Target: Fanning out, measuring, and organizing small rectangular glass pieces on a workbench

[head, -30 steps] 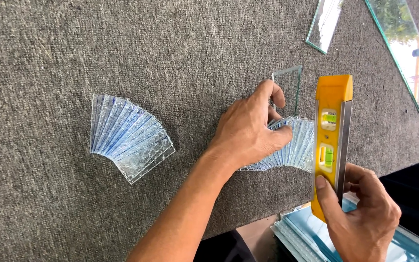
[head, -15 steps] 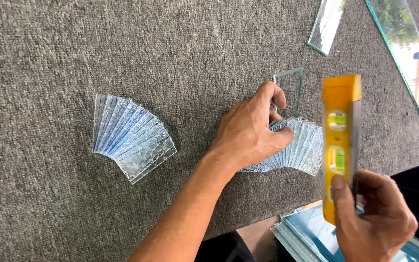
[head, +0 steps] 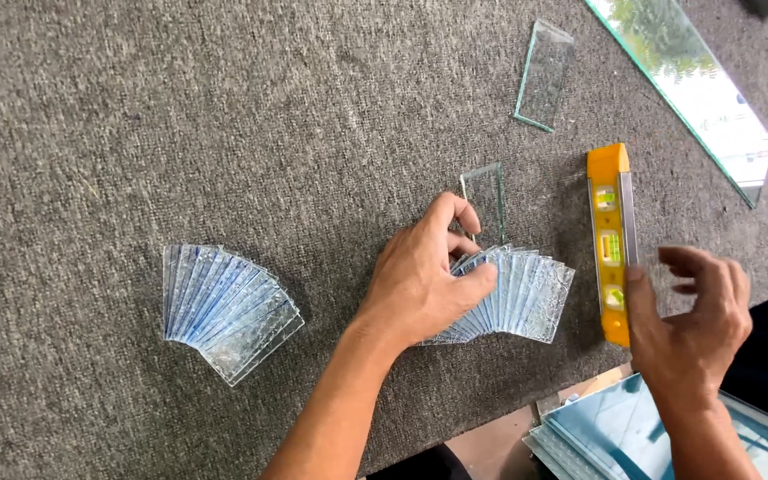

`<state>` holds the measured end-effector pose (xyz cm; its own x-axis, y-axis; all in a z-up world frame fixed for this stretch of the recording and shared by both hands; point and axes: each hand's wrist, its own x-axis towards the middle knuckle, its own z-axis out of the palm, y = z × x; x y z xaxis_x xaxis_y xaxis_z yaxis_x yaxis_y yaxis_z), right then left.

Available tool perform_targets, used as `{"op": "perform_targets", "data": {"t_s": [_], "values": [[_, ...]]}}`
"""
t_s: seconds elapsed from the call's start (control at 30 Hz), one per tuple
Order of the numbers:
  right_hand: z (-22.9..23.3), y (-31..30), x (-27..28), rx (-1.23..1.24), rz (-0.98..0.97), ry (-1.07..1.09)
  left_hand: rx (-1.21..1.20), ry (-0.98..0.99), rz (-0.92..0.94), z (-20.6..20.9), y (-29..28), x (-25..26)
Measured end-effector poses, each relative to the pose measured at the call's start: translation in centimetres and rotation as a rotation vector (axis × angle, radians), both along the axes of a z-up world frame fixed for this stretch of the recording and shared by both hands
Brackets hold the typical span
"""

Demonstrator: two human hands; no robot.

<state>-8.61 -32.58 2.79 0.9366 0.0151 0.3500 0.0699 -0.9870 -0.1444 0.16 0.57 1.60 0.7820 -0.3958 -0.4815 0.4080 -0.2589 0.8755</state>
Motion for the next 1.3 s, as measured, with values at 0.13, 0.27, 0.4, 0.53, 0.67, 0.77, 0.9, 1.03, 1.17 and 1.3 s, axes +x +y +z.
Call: {"op": "perform_targets", "data": {"t_s": [0.13,0.27,0.4,0.53,0.67,0.77,0.9,1.03,1.17,1.3], "values": [[1.6,2.3,6.7,0.006,0.04,0.023,-0.002,-0.006,-0.017,0.2,-0.1,-0.1],[2.1,6.4,15.5,0.123,0.064,0.285,0.057,0.013,0.001,0.6,-0.1,-0.1],[0.9,9.2,21.1,0.13,-0.021,0.495,0.095,0.048,0.008,1.1,-0.3,0.0],[-0.9,10.3,23.2,0.11,-0.151,0.524,0.071,0.014,0.039,0.5,-0.6,-0.2],[-0.7,9.7,24.1,0.231,-0.356,0.61,0.072,-0.002,0.042,0.2,-0.6,-0.2],[-1.7,7.5,24.9,0.34,-0.397,0.621,0.07,-0.016,0.041,0.1,-0.6,-0.3],[-1.4,6.5,25.1,0.36,-0.35,0.651,0.056,0.003,0.029,1.1,-0.5,-0.1],[-2.7,6.2,25.5,0.25,-0.226,0.502,0.049,0.038,0.026,1.2,-0.8,0.0],[-2.7,6.7,26.0,0.241,-0.27,0.571,0.028,0.004,0.04,0.8,-0.8,0.0],[-1.2,7.2,24.2,0.335,-0.163,0.471,-0.006,-0.013,0.05,0.6,-0.9,-0.1]]}}
